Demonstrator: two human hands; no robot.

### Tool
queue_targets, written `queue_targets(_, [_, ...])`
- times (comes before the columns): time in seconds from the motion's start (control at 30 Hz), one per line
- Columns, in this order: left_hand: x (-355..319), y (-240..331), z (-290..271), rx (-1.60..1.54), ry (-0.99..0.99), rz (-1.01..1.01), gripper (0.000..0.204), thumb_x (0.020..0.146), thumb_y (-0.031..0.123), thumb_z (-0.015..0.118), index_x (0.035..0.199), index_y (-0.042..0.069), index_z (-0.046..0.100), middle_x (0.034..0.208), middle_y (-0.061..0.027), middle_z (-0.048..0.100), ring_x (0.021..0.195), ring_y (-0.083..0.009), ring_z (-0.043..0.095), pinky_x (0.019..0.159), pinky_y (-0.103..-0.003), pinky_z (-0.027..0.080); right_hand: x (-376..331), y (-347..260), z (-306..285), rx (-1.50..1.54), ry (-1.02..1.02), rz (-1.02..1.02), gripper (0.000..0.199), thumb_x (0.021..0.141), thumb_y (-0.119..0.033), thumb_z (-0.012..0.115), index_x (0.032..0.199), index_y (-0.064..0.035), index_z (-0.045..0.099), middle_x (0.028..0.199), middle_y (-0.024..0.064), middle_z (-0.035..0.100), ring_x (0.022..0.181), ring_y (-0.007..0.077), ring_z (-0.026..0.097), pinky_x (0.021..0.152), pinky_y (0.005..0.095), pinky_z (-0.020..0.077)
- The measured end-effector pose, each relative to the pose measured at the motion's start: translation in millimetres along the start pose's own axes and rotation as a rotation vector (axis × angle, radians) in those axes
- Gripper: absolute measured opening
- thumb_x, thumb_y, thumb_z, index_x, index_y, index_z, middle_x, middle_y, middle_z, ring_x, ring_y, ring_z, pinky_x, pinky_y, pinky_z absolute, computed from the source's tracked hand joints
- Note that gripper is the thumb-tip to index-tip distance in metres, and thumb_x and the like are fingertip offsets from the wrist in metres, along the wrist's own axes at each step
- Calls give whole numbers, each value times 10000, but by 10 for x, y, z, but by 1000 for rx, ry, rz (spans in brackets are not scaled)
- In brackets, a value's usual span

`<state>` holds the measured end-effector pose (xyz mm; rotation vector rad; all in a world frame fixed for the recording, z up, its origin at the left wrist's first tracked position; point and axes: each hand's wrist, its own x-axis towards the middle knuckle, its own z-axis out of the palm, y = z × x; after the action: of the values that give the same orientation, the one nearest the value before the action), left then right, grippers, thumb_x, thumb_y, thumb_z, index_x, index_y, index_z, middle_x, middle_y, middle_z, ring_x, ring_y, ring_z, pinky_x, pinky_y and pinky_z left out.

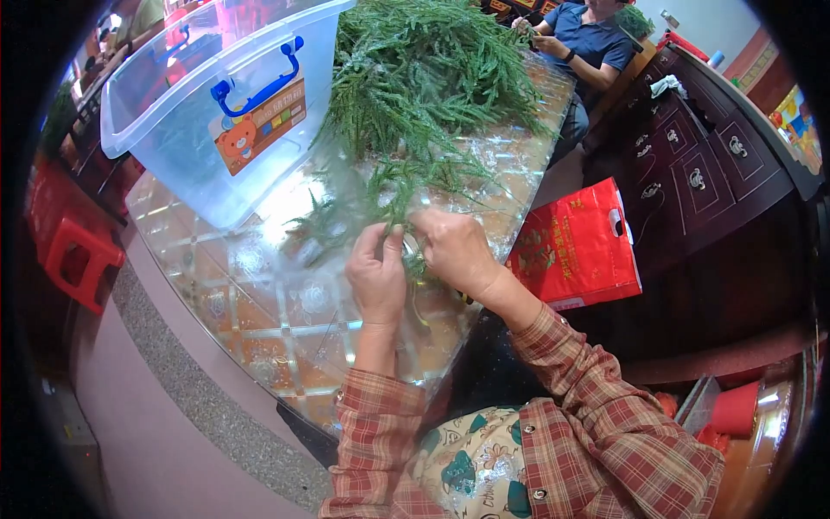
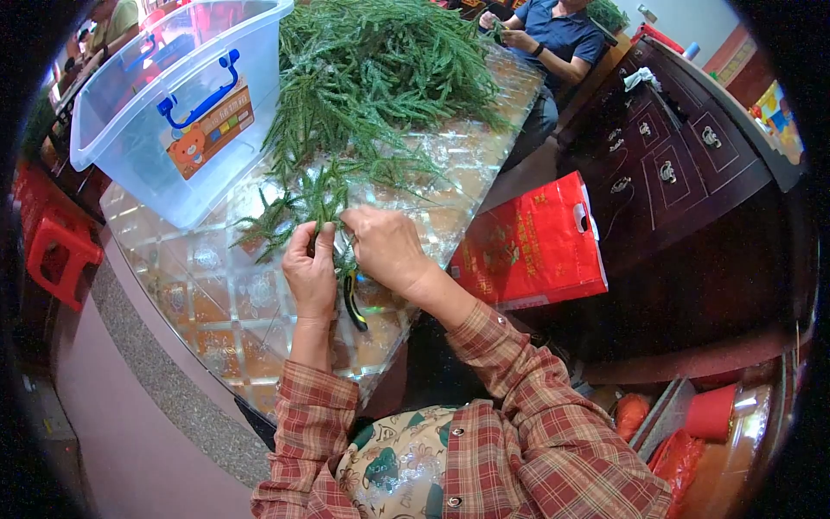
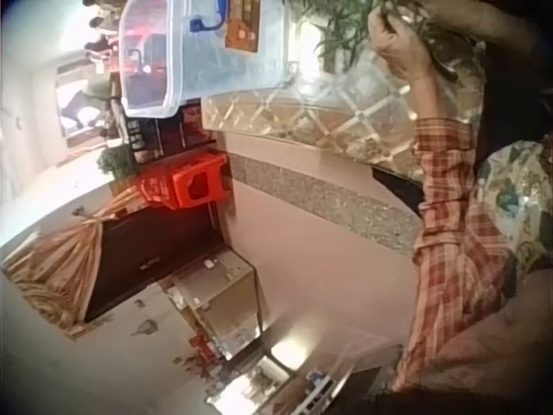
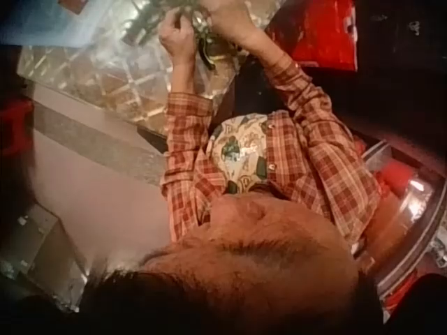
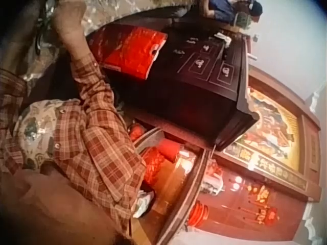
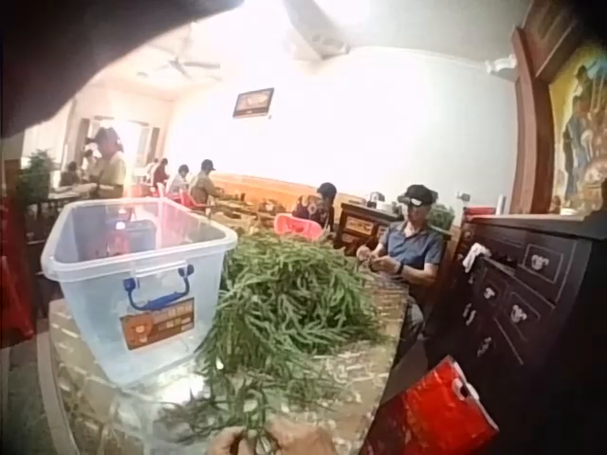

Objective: Trimming small sections of evergreen branches and placing them into individual plastic bags.

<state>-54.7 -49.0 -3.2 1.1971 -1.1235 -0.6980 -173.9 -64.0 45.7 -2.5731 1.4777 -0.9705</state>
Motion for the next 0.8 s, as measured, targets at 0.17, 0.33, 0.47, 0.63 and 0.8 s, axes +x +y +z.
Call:
queue_targets(0.17, [41,-61,-34,-292,-189,-179,146,855,164,602,878,20,590,725,-5,545,662,-76,482,581,-241,404,-36,41,-9,-12,-6,-52,120,700,-16,525,816,-31,550,682,140,546,656,334,566,576,406,462])
queue_targets(0.33, [28,-15,-10,-334,-248,-213,104,875,131,576,836,42,540,675,52,477,594,-32,411,503,-190,328,-77,64,-14,-84,-11,-114,102,698,-22,534,798,-34,547,684,115,541,665,299,570,572,384,463])
queue_targets(0.47, [8,103,28,-275,-169,-172,82,866,113,584,878,48,537,690,48,493,582,-32,437,493,-185,349,-104,67,-34,-170,-9,-129,98,701,-40,547,799,-35,545,708,97,544,688,275,573,570,370,465])
queue_targets(0.63, [23,85,-2,-243,-174,-118,90,856,97,594,901,45,536,696,42,509,578,-32,454,486,-177,362,-73,-19,-64,-249,160,-182,177,699,-74,570,869,-25,567,806,97,564,734,264,577,607,349,481])
queue_targets(0.8, [29,81,-3,-373,-163,-184,103,853,98,598,911,33,544,703,33,522,582,-37,457,494,-175,364,51,-58,-160,-312,360,-471,292,698,-67,576,985,-9,578,941,126,574,828,278,586,691,341,495])
